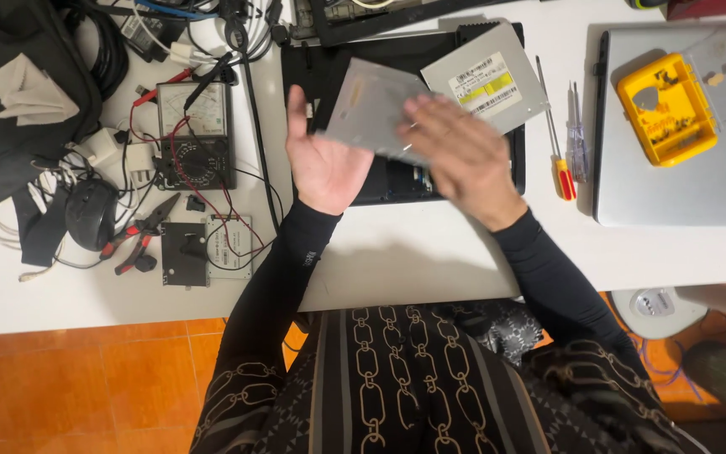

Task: Disassembling and cleaning an internal laptop optical drive using a screwdriver and a hair dryer.

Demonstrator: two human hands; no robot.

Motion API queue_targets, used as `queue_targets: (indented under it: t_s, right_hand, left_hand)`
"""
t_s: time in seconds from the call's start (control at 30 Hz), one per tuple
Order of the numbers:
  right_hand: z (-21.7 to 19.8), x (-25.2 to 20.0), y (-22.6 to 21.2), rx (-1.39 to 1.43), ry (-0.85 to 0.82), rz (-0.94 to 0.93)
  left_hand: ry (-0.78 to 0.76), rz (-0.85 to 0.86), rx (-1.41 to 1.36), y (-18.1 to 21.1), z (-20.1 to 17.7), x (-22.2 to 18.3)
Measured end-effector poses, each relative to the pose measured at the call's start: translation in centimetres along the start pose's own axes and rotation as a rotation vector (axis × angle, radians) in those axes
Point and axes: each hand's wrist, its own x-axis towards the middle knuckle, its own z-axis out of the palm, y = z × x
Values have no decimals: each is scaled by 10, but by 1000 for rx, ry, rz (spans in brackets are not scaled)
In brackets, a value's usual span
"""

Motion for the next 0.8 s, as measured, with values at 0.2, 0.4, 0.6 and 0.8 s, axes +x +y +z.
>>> queue_targets:
  t_s: [0.2, 0.4, 0.6, 0.8]
  right_hand:
    - [-15, -28, 37, 443, 495, 688]
    - [-25, -18, 35, 1009, 498, 755]
    - [-17, -15, 25, 1029, 253, 806]
    - [-37, -20, 45, -43, 124, 573]
  left_hand:
    - [-17, 141, 139, 11, -3, 6]
    - [-35, 100, 689, 2, 24, 4]
    - [43, 4, 730, -6, -24, -8]
    - [216, 232, 644, 12, -17, -3]
